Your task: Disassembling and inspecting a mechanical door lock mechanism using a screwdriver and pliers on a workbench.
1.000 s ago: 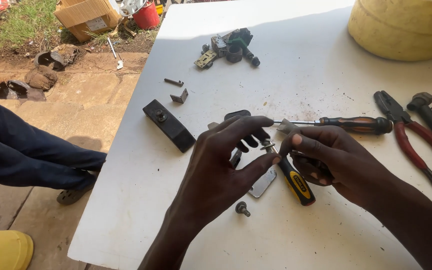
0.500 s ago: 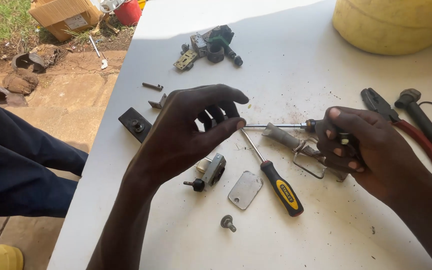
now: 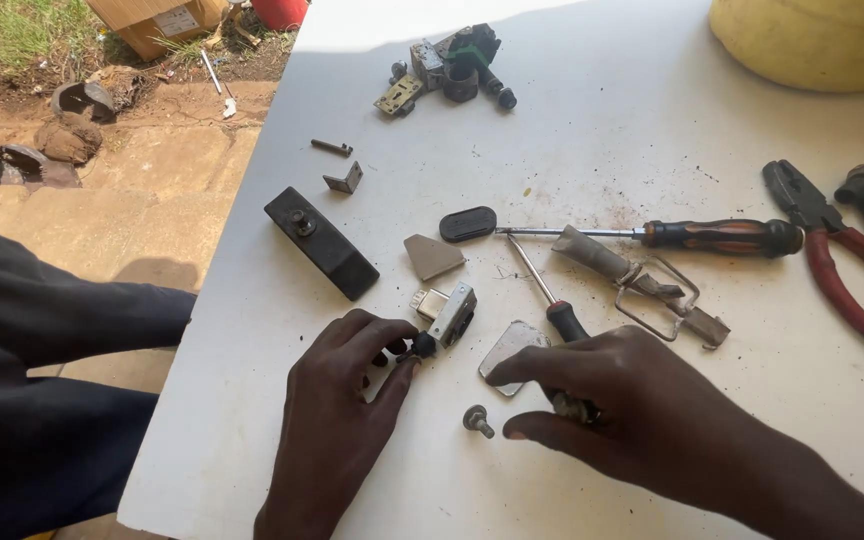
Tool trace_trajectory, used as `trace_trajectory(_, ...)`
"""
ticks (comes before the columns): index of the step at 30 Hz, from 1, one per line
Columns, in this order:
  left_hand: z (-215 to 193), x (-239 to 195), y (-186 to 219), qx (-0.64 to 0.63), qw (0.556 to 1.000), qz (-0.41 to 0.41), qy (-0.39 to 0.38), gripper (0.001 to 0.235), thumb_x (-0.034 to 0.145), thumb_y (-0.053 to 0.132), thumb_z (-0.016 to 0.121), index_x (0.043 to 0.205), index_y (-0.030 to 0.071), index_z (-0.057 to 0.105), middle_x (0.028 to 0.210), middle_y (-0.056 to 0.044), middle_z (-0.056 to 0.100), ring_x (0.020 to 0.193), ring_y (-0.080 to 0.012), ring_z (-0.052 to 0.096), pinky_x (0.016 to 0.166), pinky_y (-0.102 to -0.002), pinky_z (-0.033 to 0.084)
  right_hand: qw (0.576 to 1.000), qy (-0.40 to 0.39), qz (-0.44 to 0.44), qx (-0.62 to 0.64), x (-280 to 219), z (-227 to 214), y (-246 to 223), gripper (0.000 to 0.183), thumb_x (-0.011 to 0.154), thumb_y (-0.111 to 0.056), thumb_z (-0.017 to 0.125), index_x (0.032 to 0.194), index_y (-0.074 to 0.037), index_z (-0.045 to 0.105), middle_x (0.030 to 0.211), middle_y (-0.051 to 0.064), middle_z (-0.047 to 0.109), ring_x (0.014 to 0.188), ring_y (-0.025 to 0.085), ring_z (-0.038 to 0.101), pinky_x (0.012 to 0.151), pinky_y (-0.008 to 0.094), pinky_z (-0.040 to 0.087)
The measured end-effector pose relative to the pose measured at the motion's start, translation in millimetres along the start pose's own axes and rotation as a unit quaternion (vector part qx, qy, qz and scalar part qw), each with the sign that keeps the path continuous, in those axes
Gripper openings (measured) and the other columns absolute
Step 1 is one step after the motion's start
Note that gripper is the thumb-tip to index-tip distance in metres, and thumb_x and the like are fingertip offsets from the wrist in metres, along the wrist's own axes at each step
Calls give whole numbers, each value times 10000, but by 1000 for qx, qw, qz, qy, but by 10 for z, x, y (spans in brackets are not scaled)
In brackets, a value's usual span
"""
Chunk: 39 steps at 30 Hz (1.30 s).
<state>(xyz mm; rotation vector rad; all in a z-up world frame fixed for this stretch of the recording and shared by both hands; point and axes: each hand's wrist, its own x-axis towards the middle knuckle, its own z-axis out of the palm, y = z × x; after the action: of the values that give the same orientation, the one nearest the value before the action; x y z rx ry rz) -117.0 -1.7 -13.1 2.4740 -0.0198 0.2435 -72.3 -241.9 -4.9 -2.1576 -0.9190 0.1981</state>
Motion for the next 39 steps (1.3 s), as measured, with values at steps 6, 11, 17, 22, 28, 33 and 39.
trace_trajectory(6,-132,10,129,-8,998,-13,-56,215,806,114,621,996,169,705,816,22,663,626,-142,622,603,-311,481,961,-46,-136,-236,-3,417,-100,48,1009,-183,548,985,-144,532,723,7,627,598,223,658,484,421,434)
trace_trajectory(11,-160,11,196,-263,961,-72,-42,294,832,78,597,1084,79,748,801,-44,691,706,-128,660,670,-265,552,980,-14,-132,-149,3,323,59,141,852,-30,611,820,-136,525,689,0,601,463,244,528,485,379,389)
trace_trajectory(17,-57,279,350,-576,801,-160,-40,253,837,30,486,1025,-39,640,891,-135,601,691,-273,614,554,-349,468,984,-9,-145,-108,-128,35,-31,62,945,-120,599,894,-141,627,636,-4,586,440,251,438,385,357,331)
trace_trajectory(22,110,461,545,-688,699,-158,-112,217,862,97,409,989,2,558,974,-104,526,713,-309,619,487,-333,456,996,59,-27,-56,-379,-204,64,64,857,-150,691,885,-166,746,588,-35,684,472,124,616,490,265,433)
trace_trajectory(28,252,229,876,-329,929,20,-168,406,963,182,666,637,133,428,618,71,328,600,-58,300,540,-261,276,886,222,267,308,-616,-461,185,279,892,-170,663,851,75,792,521,28,294,454,142,269,417,302,195)
trace_trajectory(33,709,-112,745,-35,964,143,-220,388,829,275,722,1212,249,668,993,15,779,671,-291,700,534,-469,488,753,258,344,498,-668,-541,354,440,1047,-276,442,889,85,639,597,111,355,408,155,244,369,285,142)
trace_trajectory(39,995,-160,738,28,959,195,-205,221,965,306,634,809,191,529,725,21,631,595,-253,602,435,-427,411,794,257,304,460,-546,-814,425,263,996,-140,496,930,75,633,631,122,336,401,118,225,343,215,113)
